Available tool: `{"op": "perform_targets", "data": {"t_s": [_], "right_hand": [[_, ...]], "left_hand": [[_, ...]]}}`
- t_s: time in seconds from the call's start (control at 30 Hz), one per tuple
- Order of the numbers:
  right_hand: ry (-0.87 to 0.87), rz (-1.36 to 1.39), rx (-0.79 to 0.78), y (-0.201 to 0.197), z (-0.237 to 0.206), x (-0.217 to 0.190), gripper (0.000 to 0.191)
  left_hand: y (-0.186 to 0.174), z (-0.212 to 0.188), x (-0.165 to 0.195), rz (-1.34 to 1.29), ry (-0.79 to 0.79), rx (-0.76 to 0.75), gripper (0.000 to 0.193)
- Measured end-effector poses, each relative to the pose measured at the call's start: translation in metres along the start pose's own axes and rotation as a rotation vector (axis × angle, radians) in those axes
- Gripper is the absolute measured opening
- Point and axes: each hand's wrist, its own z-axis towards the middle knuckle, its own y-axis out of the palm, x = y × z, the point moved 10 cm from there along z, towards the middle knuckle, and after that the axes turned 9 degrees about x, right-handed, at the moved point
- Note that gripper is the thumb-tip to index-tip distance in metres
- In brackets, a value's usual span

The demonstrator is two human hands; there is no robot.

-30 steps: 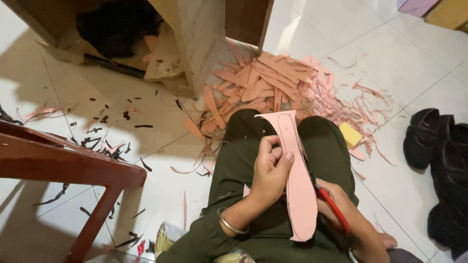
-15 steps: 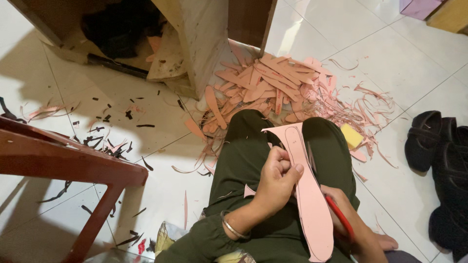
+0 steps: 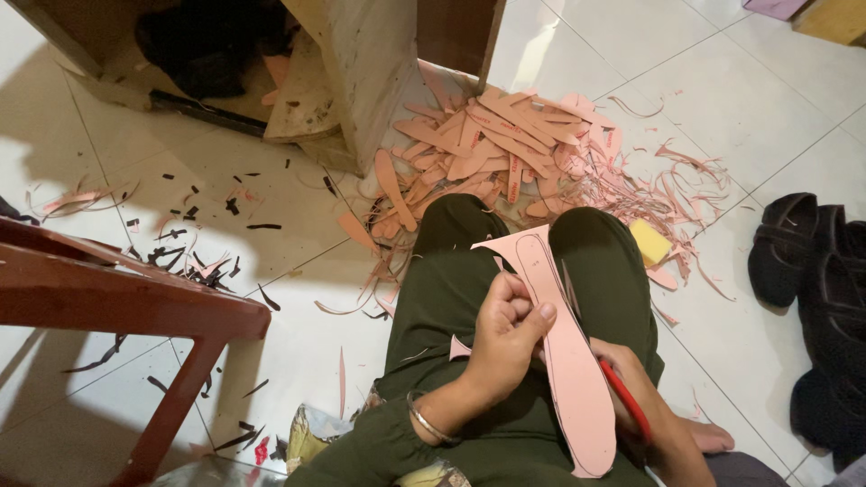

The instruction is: The person sits on the floor with pink insole material on their lap and cuts along a drawn outline with red-handled scissors, trimming around the insole shape and tossing trimmed scraps onto a pile of similar cut pieces beside them.

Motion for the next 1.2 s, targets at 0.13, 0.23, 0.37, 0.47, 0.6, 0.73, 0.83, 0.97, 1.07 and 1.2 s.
{"op": "perform_targets", "data": {"t_s": [0.13,0.23,0.37,0.47,0.6,0.73,0.83,0.97,1.07,1.2], "right_hand": [[0.015,0.034,0.003,-0.003,0.003,0.011,0.024],[0.013,0.033,0.003,-0.005,0.005,0.019,0.023],[-0.143,-0.045,0.016,-0.008,0.009,0.012,0.016],[-0.125,-0.042,0.044,-0.011,0.013,0.021,0.016],[-0.181,-0.099,0.084,-0.018,0.015,0.025,0.015],[-0.329,-0.242,0.095,-0.017,0.015,0.011,0.012],[-0.091,-0.084,0.099,-0.015,0.01,0.024,0.015],[0.043,0.088,0.003,0.0,0.007,0.017,0.022],[0.048,0.05,-0.005,-0.001,0.006,0.013,0.022],[-0.106,0.005,-0.019,-0.001,0.016,0.01,0.021]], "left_hand": [[0.001,-0.001,0.001,0.015,0.037,-0.004,0.019],[0.003,-0.001,0.003,0.079,0.11,-0.021,0.02],[0.002,-0.002,0.003,0.148,0.128,-0.016,0.019],[0.003,-0.003,0.005,0.121,0.122,-0.022,0.019],[0.004,-0.005,0.006,0.11,0.061,-0.019,0.018],[0.003,-0.001,0.019,0.143,0.156,0.0,0.013],[0.002,0.004,0.021,0.124,0.18,0.022,0.013],[0.001,0.006,0.005,0.132,0.092,0.028,0.013],[0.001,0.008,-0.001,0.125,0.104,0.016,0.013],[0.001,0.009,-0.002,0.102,0.142,-0.015,0.013]]}}
